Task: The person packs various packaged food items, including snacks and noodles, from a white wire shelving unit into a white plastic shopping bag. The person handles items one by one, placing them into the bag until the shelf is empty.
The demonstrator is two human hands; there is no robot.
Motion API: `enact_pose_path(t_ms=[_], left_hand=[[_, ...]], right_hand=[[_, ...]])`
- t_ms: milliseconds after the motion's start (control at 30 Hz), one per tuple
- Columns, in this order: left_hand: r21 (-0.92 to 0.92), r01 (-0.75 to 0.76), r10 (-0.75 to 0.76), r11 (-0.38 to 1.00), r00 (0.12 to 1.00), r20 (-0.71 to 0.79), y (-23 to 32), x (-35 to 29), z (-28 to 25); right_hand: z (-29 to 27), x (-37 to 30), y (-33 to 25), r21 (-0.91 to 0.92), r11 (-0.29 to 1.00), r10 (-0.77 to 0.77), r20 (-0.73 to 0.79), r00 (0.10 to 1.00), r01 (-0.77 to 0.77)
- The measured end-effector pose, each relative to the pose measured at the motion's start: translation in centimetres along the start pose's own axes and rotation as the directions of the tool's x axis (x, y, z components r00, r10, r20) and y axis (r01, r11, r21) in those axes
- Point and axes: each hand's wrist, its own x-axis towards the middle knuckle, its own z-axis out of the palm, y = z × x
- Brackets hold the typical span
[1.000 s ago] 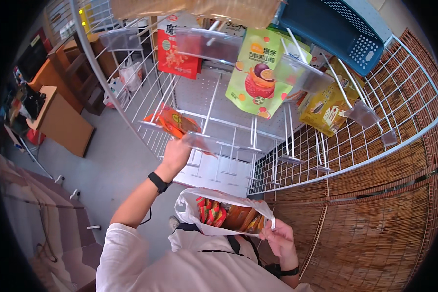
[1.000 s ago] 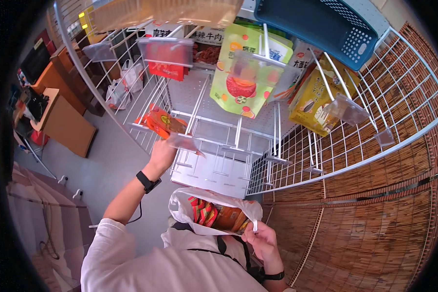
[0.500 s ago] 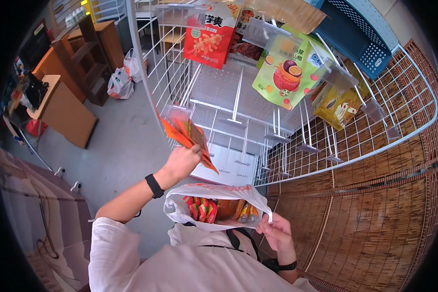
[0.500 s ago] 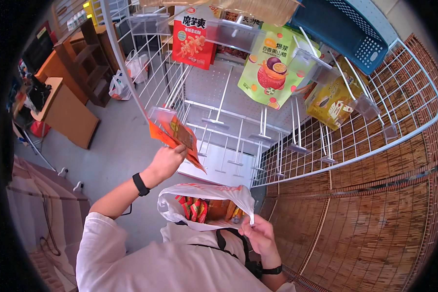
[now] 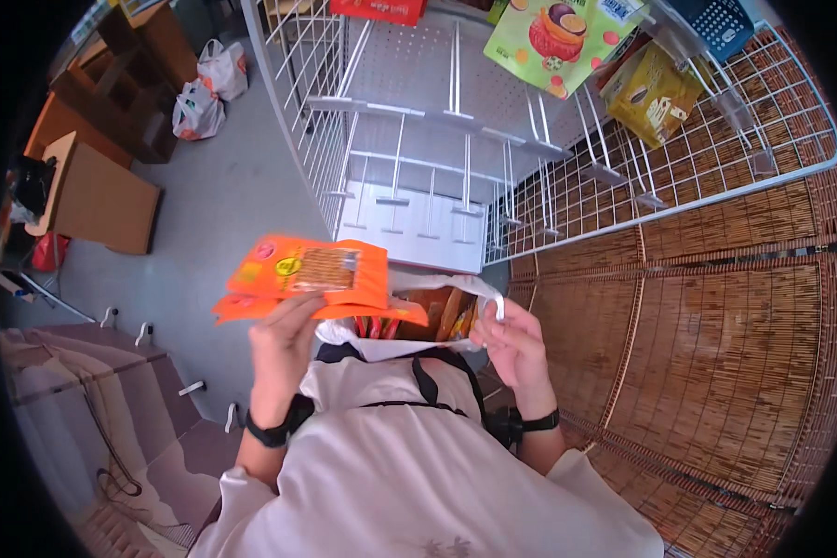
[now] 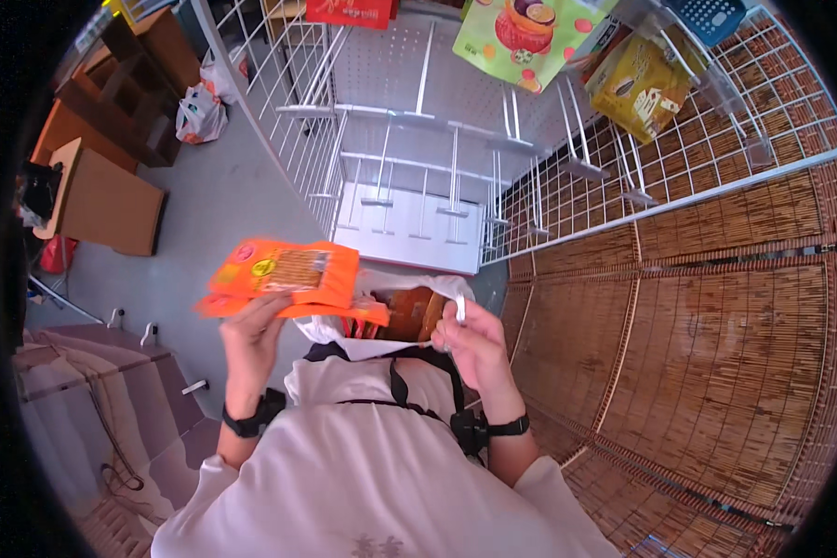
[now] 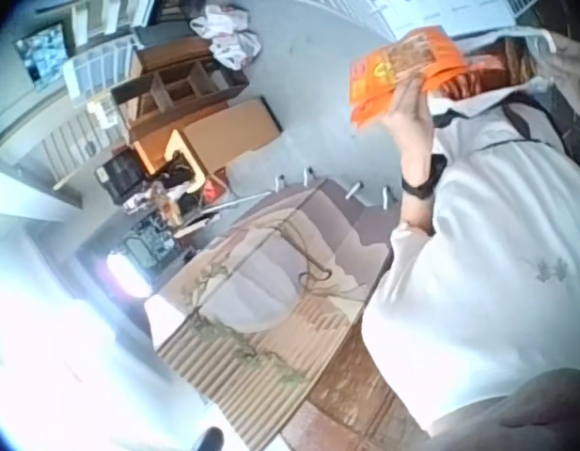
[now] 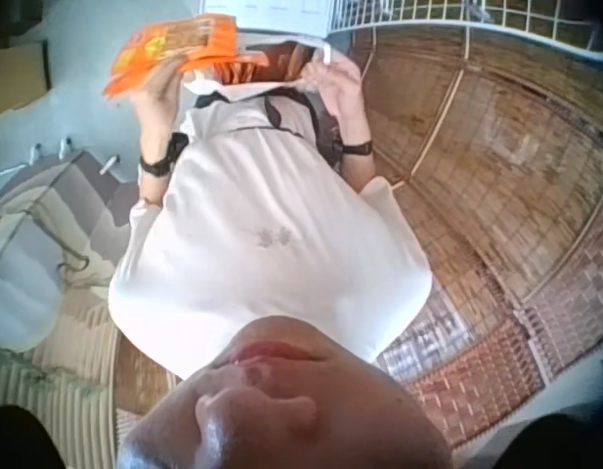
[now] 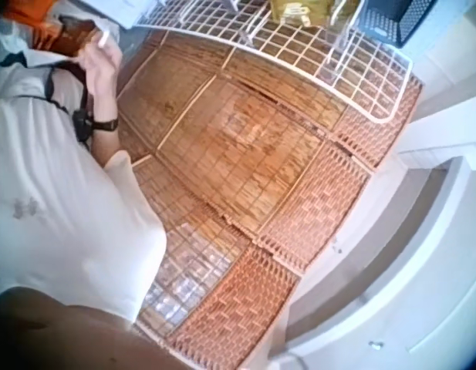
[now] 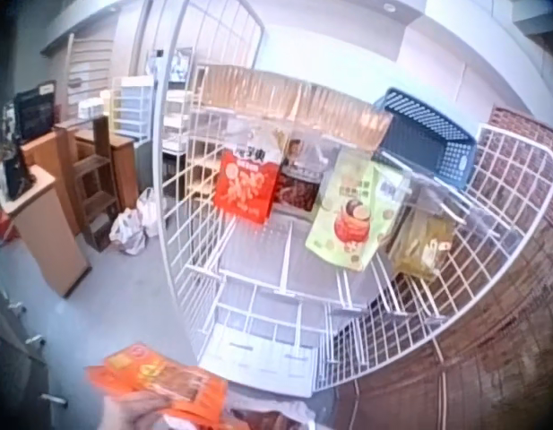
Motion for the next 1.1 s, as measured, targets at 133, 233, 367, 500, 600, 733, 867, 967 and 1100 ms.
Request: enact_pose_path(t_ms=[133,233,367,500,600,733,867,967,1100], left_hand=[[-0.227,0.209,-0.211,0.951,0.977,0.013,-1.7,-3.1,-5.1],[-0.481,0.361,-0.338,0.799,0.931,0.137,-3.1,-3.9,-6.2],[-0.721,0.509,-0.464,0.469,0.837,0.289,-6.0,-3.8,-2.5],[-0.818,0.459,-0.455,0.347,0.845,0.281,-10.8,-4.1,2.6],[-0.802,0.485,-0.412,0.349,0.848,0.333,-12.6,-4.1,4.0],[-0.58,0.556,-0.238,0.595,0.812,0.533,-11.4,-3.9,2.4],[-0.494,0.619,-0.195,0.611,0.722,0.664,-9.3,-5.0,1.9],[-0.46,0.641,-0.221,0.615,0.7,0.679,-6.9,-5.5,0.8],[-0.455,0.606,-0.234,0.652,0.732,0.64,-5.6,-6.8,-0.7]], right_hand=[[1.4,0.9,1.0,-0.005,1.0,0.019,0.021,1.0,-0.019],[2.4,1.4,1.9,-0.02,0.998,0.056,0.076,0.996,-0.054],[4.9,1.5,2.4,-0.051,0.995,0.094,0.154,0.984,-0.087],[6.7,0.3,2.5,-0.06,0.994,0.103,0.27,0.957,-0.09],[7.9,-0.7,2.5,-0.08,0.993,0.109,0.336,0.936,-0.087],[9.4,-0.6,2.4,-0.091,0.995,0.073,0.317,0.945,-0.047],[10.8,-0.7,3.1,-0.03,0.997,0.077,0.348,0.934,-0.071],[10.4,-0.5,3.4,-0.005,0.998,0.065,0.323,0.944,-0.067],[10.0,0.2,3.3,0.091,0.992,0.042,0.382,0.923,-0.083]])
